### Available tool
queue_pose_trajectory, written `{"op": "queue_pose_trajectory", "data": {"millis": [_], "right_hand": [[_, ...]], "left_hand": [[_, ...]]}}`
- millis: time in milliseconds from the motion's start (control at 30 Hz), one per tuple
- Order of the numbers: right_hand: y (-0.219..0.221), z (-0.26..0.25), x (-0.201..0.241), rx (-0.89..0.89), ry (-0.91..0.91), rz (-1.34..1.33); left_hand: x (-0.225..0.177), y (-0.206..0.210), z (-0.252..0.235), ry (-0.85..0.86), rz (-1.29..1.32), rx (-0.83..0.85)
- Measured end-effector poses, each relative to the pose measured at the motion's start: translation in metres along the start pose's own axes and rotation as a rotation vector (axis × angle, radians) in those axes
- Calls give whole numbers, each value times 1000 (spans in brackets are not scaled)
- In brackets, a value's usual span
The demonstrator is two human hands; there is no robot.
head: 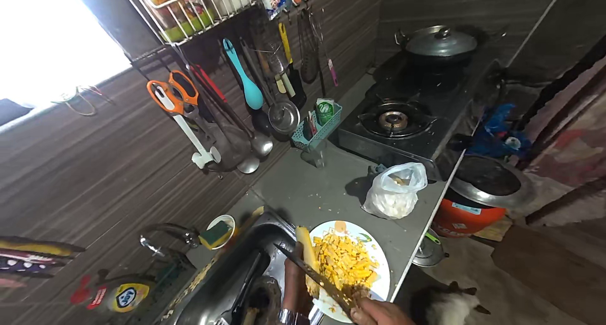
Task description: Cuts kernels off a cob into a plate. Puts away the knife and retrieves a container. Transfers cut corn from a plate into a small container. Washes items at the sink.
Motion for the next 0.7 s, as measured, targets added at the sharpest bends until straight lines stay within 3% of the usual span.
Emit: {"op": "queue_pose_trajectory", "data": {"millis": [200,433,700], "right_hand": [[-5,8,-2,-64,-22,61],[-6,10,-2,-79,-3,136],[-5,4,-7,-51,24,111]], "left_hand": [[-5,20,-19,-65,131,54],[-10,13,-13,46,62,-25],[-11,17,5,63,117,23]]}}
Point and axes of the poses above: each hand's wrist, its own z-axis away from the middle knuckle, its own y-axis out of the palm, x = y × z, the point moved 8 cm from there along -z, towards the middle knuckle
